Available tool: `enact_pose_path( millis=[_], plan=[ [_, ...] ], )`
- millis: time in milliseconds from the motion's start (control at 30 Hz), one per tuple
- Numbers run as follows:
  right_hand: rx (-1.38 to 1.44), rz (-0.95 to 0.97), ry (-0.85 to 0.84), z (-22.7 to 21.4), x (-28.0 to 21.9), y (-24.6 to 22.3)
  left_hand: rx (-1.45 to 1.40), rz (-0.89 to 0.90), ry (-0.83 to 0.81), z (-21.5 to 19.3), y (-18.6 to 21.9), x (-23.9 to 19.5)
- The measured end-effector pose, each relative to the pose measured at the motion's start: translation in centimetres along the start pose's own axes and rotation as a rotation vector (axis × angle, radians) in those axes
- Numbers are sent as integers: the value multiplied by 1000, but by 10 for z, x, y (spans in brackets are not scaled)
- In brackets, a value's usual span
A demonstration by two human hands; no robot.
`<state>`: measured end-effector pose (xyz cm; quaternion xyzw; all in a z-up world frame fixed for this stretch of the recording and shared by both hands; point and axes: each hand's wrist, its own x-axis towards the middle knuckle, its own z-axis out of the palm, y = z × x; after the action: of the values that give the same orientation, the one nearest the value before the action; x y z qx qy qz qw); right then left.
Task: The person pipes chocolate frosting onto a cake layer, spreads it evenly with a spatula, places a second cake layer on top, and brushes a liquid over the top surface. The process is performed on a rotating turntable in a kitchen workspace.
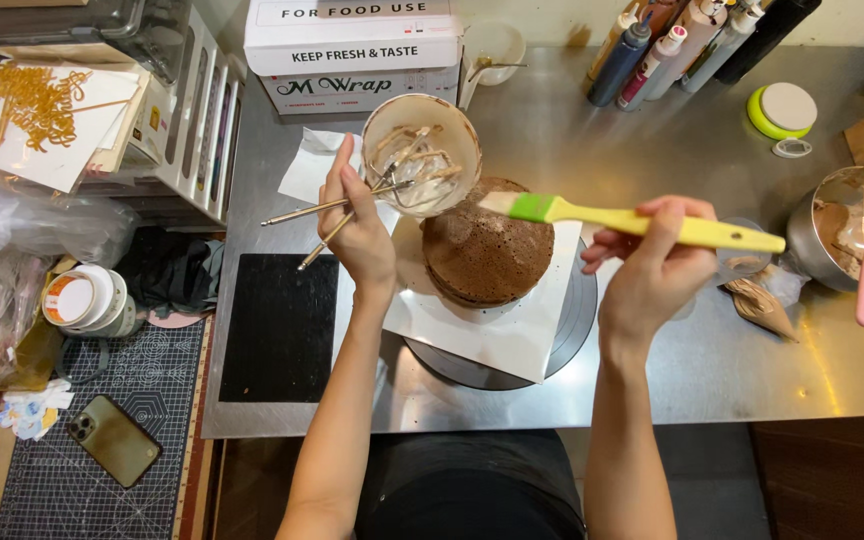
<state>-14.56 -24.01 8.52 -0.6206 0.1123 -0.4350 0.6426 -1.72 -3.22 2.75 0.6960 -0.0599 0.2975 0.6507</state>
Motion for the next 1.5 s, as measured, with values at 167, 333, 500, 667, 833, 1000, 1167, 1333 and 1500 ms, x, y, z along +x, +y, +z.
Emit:
enact_pose_path(
  millis=[167, 333, 500, 667, 833, 1000, 1167, 1333, 1500],
  plan=[
    [-246, 88, -81, -15, -50, 29, -40, -44, 28, -9, -14, 1],
    [-247, 36, -121, -11, -54, 38, -43, -58, 60, -15, -22, 1],
    [-440, 29, -176, 12, -30, 39, -55, -55, 52, -17, -22, 1],
    [-467, 44, -132, 8, -46, 26, -45, -60, 47, -20, -22, -1],
    [-421, 57, -133, 11, -55, 20, -66, -69, 44, -22, -24, -3],
    [-313, 69, -258, 42, -57, 30, -47, -57, 44, -22, -24, -2],
    [-322, 73, -212, 32, -74, 26, -52, -56, 43, -25, -25, -3],
    [-428, 83, -222, 13, -83, 26, -60, -77, 44, -23, -26, -5],
    [-488, 165, -164, -15, -91, 23, -53, -60, 40, -23, -23, -5]
  ],
)
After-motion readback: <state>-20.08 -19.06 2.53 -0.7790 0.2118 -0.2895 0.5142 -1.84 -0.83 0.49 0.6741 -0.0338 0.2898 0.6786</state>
